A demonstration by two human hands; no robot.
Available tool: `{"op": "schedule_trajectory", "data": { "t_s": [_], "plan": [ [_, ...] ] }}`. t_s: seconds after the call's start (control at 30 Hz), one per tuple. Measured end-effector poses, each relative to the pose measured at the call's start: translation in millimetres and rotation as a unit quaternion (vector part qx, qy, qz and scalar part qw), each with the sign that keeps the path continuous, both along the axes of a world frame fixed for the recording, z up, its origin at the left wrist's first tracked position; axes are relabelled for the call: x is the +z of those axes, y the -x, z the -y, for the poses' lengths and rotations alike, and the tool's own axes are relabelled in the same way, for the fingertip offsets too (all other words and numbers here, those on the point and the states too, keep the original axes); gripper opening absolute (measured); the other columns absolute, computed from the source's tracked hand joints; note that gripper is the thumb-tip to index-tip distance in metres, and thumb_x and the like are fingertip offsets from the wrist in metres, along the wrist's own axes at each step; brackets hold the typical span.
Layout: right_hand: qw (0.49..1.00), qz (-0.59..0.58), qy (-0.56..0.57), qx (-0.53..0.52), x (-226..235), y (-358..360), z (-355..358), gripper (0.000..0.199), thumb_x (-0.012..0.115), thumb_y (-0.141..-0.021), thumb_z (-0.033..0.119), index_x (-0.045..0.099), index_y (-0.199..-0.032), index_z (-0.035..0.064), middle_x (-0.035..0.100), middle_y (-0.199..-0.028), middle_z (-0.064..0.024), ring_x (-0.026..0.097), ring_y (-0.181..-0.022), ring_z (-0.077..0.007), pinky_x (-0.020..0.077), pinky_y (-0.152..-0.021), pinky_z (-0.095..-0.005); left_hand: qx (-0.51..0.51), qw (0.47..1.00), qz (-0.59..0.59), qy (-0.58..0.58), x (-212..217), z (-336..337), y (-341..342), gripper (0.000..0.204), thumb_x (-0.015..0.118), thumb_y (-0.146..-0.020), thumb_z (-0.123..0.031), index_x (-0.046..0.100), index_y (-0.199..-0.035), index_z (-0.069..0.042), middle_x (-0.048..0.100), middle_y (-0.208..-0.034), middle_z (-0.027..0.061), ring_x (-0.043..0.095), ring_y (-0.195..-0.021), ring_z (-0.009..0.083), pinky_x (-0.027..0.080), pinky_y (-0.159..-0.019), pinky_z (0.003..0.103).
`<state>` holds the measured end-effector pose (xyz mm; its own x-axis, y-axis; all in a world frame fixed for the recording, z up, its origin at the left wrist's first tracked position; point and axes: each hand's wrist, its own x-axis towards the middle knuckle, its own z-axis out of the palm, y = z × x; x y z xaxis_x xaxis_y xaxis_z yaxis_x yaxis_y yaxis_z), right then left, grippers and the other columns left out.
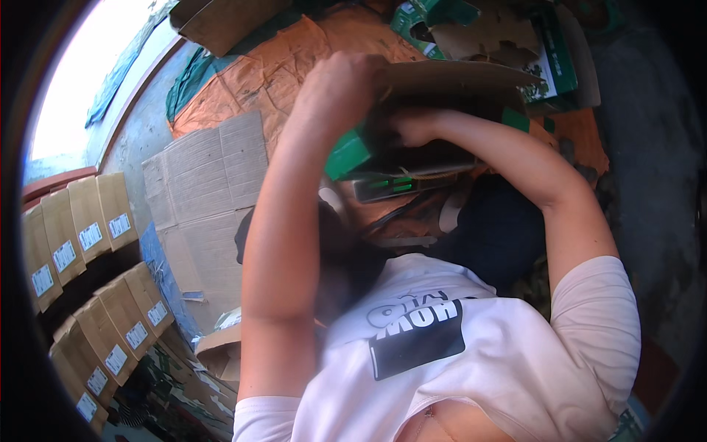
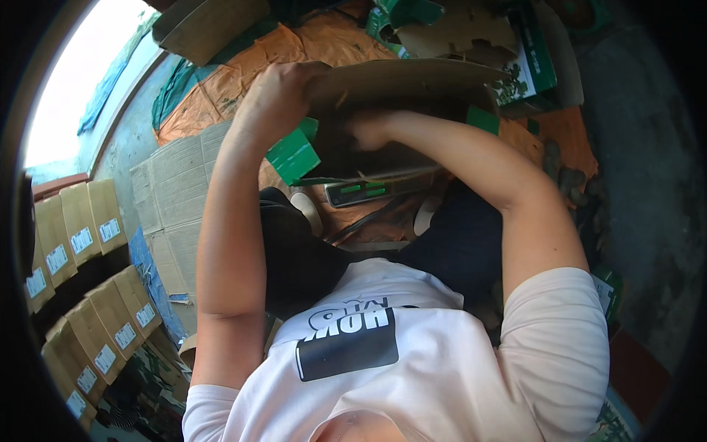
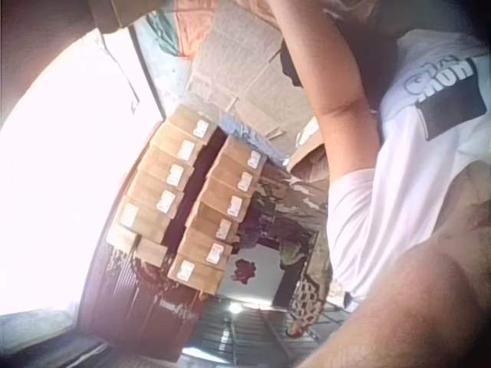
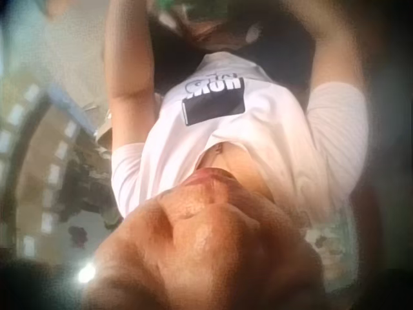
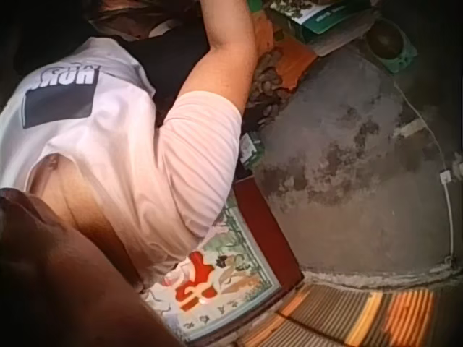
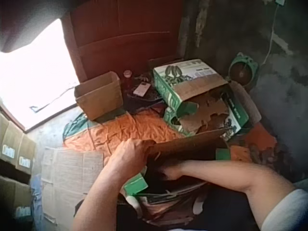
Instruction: Manually picking sweet potatoes from a pile and weighing them in a cardboard box on a digital scale.
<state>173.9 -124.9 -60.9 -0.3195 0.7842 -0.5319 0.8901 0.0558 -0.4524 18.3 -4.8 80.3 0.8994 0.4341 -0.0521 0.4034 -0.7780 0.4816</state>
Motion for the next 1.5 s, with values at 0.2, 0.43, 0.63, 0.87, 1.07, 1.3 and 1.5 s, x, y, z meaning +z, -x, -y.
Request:
{"op": "schedule_trajectory", "data": {
  "t_s": [0.2,0.43,0.63,0.87,1.07,1.3,1.5],
  "plan": [
    [0.949,-0.131,-0.190,-0.216,119.4,-48.7,113.5,0.047,0.070,-0.091,0.022,0.060,-0.134,0.0049,0.068,-0.121,-0.0201,0.067,-0.111,-0.0348,0.0525,-0.097,-0.0409,-0.039,0.991,0.125,-0.016,-17.0,-4.1,4.8,0.029,0.062,-0.091,-0.015,0.073,-0.117,-0.017,0.073,-0.099,0.0194,0.070,-0.096,0.0390,0.056,-0.086,0.049],
    [0.700,-0.140,-0.383,-0.586,130.3,-104.0,325.4,0.033,0.065,-0.099,0.014,0.062,-0.130,0.0010,0.071,-0.116,-0.0084,0.067,-0.108,-0.0143,0.0527,-0.094,-0.0283,0.001,0.970,0.240,0.032,-24.1,-27.2,15.2,0.031,0.050,-0.105,-0.024,0.068,-0.125,-0.007,0.074,-0.111,0.0177,0.071,-0.107,0.0272,0.053,-0.093,0.036],
    [0.621,-0.006,-0.174,-0.764,-31.5,-81.8,538.0,0.035,0.062,-0.095,0.007,0.061,-0.130,0.0016,0.071,-0.118,-0.0137,0.067,-0.108,-0.0210,0.0505,-0.095,-0.0309,0.166,0.934,0.284,0.136,-37.3,-63.3,27.5,0.042,0.046,-0.109,-0.025,0.057,-0.138,0.002,0.071,-0.121,0.0170,0.067,-0.113,0.0228,0.053,-0.098,0.034],
    [0.643,-0.097,0.004,-0.759,-153.5,33.9,671.2,0.034,0.059,-0.095,0.008,0.062,-0.127,-0.0006,0.071,-0.117,-0.0161,0.067,-0.108,-0.0238,0.0505,-0.094,-0.0377,0.163,0.918,0.308,0.188,-23.0,-78.5,36.6,0.040,0.046,-0.106,-0.012,0.049,-0.144,0.001,0.060,-0.136,0.0198,0.061,-0.125,0.0298,0.050,-0.108,0.042],
    [0.709,-0.002,0.070,-0.701,-189.8,109.0,691.7,0.044,0.060,-0.088,0.004,0.060,-0.132,0.0060,0.070,-0.110,-0.0101,0.066,-0.090,-0.0200,0.0546,-0.083,-0.0367,0.191,0.949,0.226,0.110,-6.9,-79.5,54.7,0.039,0.064,-0.095,-0.011,0.062,-0.132,0.002,0.056,-0.140,0.0175,0.060,-0.124,0.0305,0.053,-0.103,0.039],
    [0.721,0.170,0.310,-0.596,-171.2,162.5,664.7,0.041,0.056,-0.096,0.017,0.059,-0.136,0.0115,0.056,-0.140,-0.0096,0.047,-0.133,-0.0275,0.0401,-0.109,-0.0479,0.235,0.935,0.189,0.187,-44.3,-100.9,91.0,0.046,0.060,-0.099,-0.018,0.055,-0.138,0.006,0.060,-0.136,0.0216,0.058,-0.129,0.0327,0.050,-0.107,0.043],
    [0.778,0.229,0.360,-0.461,-159.3,171.9,702.1,0.052,0.062,-0.090,0.020,0.051,-0.140,0.0151,0.047,-0.146,-0.0090,0.043,-0.137,-0.0342,0.0428,-0.106,-0.0579,0.265,0.916,0.174,0.245,-70.6,-119.4,95.4,0.043,0.052,-0.102,-0.011,0.049,-0.140,0.009,0.057,-0.138,0.0242,0.055,-0.131,0.0342,0.049,-0.109,0.043]
  ]
}}
